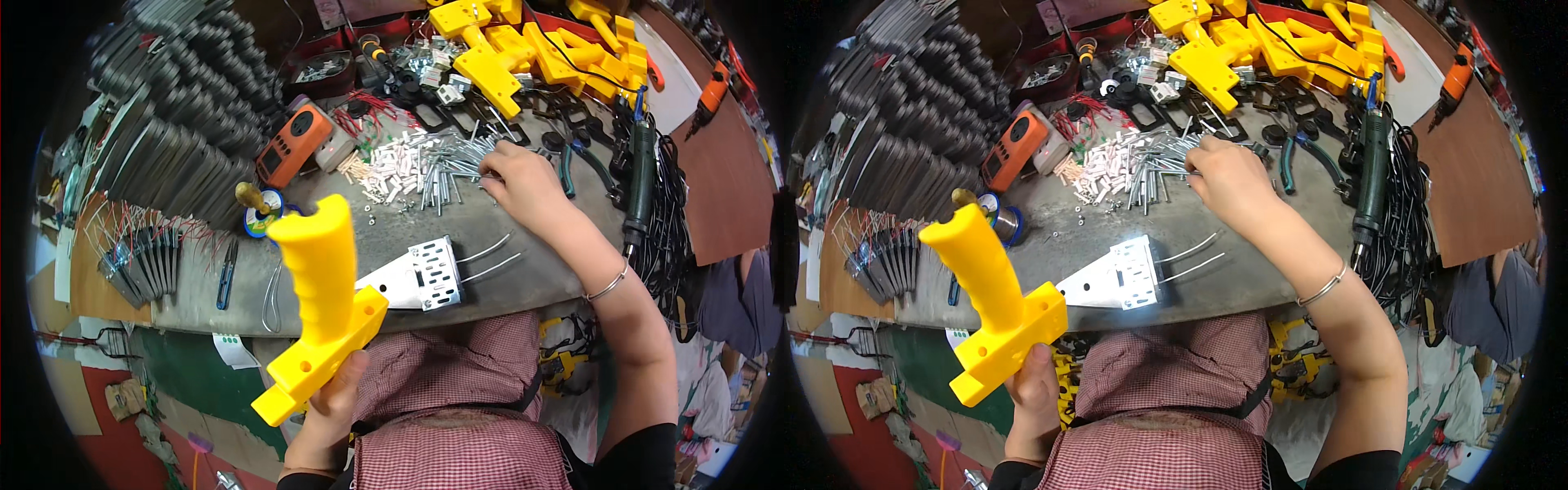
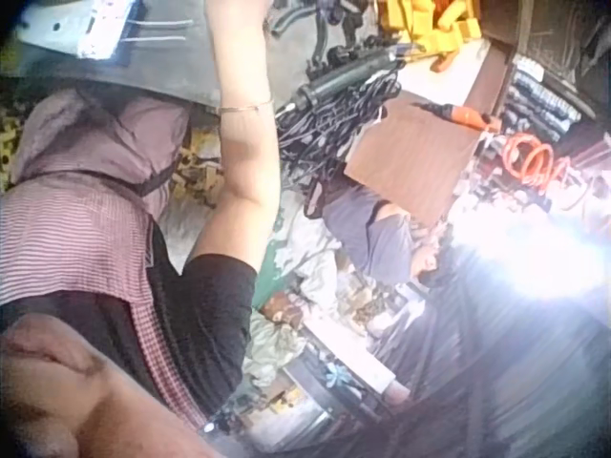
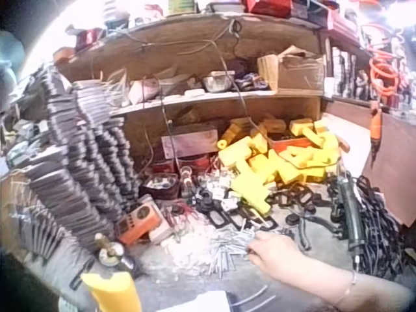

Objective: The person assembles electric tools by arranging wires and heating plates inside plastic housings, securing the casing with an electric screwdriver, attaching a control knob, and placing the completed tool on the floor before starting another unit.

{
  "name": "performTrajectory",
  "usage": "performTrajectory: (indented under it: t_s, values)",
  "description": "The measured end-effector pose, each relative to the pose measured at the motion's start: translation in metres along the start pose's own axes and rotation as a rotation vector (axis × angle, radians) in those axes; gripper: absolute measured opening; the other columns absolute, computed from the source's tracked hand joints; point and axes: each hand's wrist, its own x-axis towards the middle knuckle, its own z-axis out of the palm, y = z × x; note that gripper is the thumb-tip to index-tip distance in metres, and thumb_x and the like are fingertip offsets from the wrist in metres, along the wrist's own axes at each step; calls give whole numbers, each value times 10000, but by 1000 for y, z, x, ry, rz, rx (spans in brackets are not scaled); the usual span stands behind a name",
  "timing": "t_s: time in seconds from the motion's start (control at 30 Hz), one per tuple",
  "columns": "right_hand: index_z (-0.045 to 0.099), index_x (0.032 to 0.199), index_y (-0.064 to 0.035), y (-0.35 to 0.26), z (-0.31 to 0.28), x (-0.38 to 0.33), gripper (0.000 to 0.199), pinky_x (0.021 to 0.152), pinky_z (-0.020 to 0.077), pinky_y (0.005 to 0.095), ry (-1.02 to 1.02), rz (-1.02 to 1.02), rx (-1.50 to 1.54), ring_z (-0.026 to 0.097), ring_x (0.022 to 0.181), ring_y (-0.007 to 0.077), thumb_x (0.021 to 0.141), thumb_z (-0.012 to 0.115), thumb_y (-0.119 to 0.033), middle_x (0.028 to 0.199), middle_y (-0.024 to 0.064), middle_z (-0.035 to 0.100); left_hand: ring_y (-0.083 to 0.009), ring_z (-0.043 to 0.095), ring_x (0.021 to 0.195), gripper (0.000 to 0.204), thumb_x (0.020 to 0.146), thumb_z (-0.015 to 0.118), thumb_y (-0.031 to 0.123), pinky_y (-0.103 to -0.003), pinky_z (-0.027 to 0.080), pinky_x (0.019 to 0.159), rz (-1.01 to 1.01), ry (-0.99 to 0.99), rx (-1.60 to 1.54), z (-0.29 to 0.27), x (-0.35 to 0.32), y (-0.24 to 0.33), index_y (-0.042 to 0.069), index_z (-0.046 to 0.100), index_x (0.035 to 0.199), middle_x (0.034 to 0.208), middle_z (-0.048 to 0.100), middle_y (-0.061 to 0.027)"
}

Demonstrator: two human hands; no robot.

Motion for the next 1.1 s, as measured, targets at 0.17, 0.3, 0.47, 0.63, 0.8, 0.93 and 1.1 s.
performTrajectory:
  t_s: [0.17,0.3,0.47,0.63,0.8,0.93,1.1]
  values:
    - [615,829,-29,-6,10,19,109,756,525,438,-39,-16,-278,630,898,322,731,650,-62,922,131,604,-209,554,1134,482,867,675,154,-339,406,1002,125,-106,84,-9,20,-4,23,502,1297,1211,576,-129]
    - [606,831,-31,-16,16,32,142,749,522,450,-60,-109,-363,611,907,324,721,659,-104,921,137,588,-221,562,1136,455,847,685,83,-336,419,998,-166,-6,-18,-16,6,11,18,531,1270,1223,581,-124]
    - [576,870,-17,-6,-6,-1,217,764,479,455,168,-29,-202,582,901,368,711,701,-95,953,168,585,-233,563,1162,401,872,687,76,-333,424,1000,275,-200,70,-19,29,-11,11,565,1248,1232,588,-122]
    - [565,868,16,2,-30,-85,138,674,445,382,105,-24,-64,569,737,318,744,623,-6,806,169,566,-210,553,1157,349,916,629,59,-309,409,994,309,-203,-33,-25,28,-9,-6,550,1249,1244,577,-108]
    - [654,1039,-31,-5,-29,-118,197,847,495,400,13,17,-173,620,970,368,889,636,-157,1036,180,656,-218,563,1139,336,913,633,65,-324,425,974,346,-229,-24,-13,31,-16,-4,561,1234,1240,580,-111]
    - [651,1081,-33,3,-35,-126,223,883,488,402,23,43,-72,614,1017,360,887,641,-141,1106,190,644,-271,578,1121,288,902,634,53,-359,447,958,562,-237,19,-5,39,-17,-6,595,1181,1223,598,-138]
    - [546,849,10,-8,-57,-122,124,613,402,348,232,260,101,499,660,251,742,607,21,733,131,504,-300,579,1120,332,877,660,66,-362,450,962,521,-267,170,-15,57,-9,7,601,1199,1184,614,-156]
